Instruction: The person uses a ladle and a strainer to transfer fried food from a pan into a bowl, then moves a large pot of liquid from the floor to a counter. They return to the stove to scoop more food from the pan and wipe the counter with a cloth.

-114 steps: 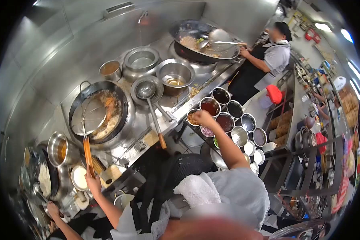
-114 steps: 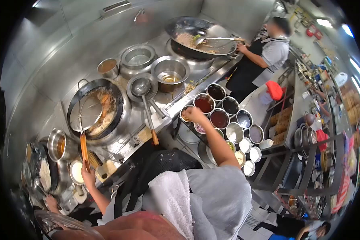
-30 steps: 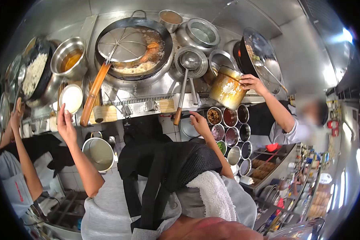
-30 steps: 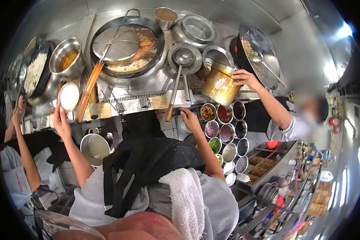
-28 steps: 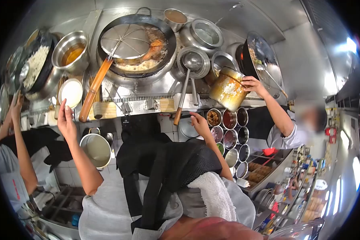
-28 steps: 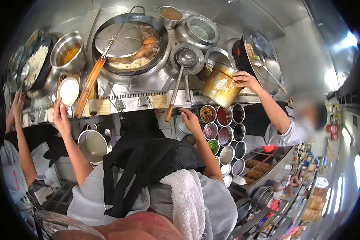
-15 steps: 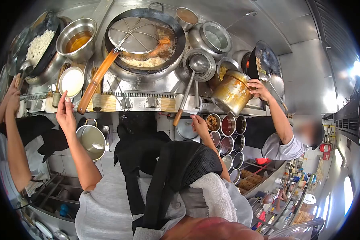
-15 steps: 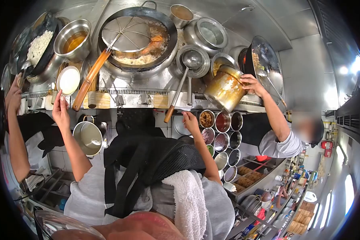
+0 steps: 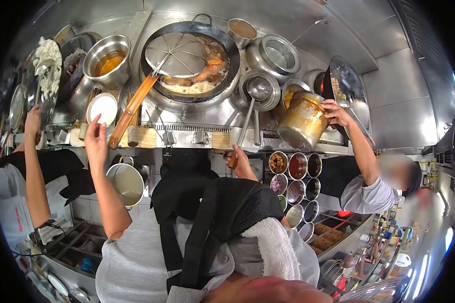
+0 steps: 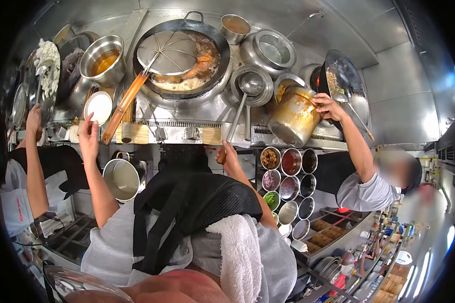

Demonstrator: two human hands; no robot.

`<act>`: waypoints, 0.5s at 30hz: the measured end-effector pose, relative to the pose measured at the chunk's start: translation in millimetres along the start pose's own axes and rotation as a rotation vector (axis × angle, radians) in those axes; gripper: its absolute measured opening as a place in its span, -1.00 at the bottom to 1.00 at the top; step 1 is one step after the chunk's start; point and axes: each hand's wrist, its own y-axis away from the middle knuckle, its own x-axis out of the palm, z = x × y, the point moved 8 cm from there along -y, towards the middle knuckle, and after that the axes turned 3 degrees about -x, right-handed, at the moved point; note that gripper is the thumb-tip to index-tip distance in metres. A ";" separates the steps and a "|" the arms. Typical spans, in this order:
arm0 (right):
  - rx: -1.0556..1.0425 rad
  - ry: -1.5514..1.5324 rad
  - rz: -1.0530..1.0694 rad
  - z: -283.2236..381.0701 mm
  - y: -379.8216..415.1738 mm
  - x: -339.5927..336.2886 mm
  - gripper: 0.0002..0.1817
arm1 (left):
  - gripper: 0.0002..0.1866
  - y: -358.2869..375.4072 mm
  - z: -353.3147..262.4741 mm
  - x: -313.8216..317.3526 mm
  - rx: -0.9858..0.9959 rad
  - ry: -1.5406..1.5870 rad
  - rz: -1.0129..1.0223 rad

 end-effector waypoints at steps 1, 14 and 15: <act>-0.005 -0.005 0.003 -2.3 -2.5 -2.4 -0.64 | -0.63 -1.3 -1.8 7.9 0.024 -0.068 0.037; -0.372 0.134 0.136 83.5 34.6 55.6 -0.68 | -0.19 -7.8 33.9 85.1 -0.001 -0.607 0.234; -0.366 0.086 0.206 88.3 32.4 57.5 -0.69 | -0.20 -8.8 41.0 90.0 0.011 -0.642 0.225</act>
